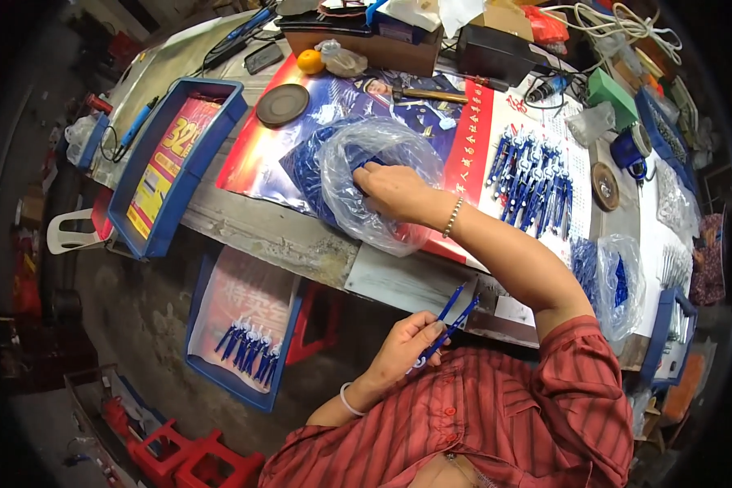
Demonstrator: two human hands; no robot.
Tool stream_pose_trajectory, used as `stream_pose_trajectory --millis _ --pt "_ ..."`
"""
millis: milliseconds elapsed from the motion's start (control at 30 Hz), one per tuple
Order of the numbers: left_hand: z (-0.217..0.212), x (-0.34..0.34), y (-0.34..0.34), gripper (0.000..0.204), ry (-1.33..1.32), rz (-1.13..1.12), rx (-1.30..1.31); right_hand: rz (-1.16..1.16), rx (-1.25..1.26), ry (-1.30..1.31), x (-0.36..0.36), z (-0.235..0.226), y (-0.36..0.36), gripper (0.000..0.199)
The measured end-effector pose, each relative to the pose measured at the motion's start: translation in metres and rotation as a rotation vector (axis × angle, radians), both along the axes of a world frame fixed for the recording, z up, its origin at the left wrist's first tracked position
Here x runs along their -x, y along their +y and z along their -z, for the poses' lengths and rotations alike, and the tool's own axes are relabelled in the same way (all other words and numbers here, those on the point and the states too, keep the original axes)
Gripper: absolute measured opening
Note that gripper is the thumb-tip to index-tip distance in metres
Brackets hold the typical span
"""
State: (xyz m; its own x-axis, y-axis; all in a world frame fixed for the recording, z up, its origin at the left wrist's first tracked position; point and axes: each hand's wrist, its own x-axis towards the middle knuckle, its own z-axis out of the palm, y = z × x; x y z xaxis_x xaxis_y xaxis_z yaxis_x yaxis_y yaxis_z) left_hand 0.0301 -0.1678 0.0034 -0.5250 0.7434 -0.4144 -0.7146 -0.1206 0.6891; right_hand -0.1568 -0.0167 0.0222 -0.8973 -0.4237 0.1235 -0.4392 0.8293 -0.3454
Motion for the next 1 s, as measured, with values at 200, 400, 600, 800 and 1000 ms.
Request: stream_pose_trajectory --millis 200,400,600,800,1000 --pt "0.006 -0.005 0.008 0.019 0.017 0.052 -0.011 -0.029 -0.004 -0.019 0.009 0.009 -0.005 0.013" --pt "0.005 -0.009 0.008 0.018 0.03 0.049 0.006 0.041 0.064 0.022 0.002 -0.004 0.001 0.014" --pt "0.002 -0.008 0.008 0.021 0.058 0.028 0.052 0.129 0.13 -0.027 0.007 -0.013 0.013 0.018" --pt "0.003 -0.01 0.012 0.018 0.08 0.003 0.056 0.108 0.371 0.0 0.003 -0.019 0.03 0.031" --pt "-0.001 -0.011 0.015 0.016 0.11 -0.005 0.074 0.154 0.82 -0.309 -0.034 -0.042 0.059 0.027"
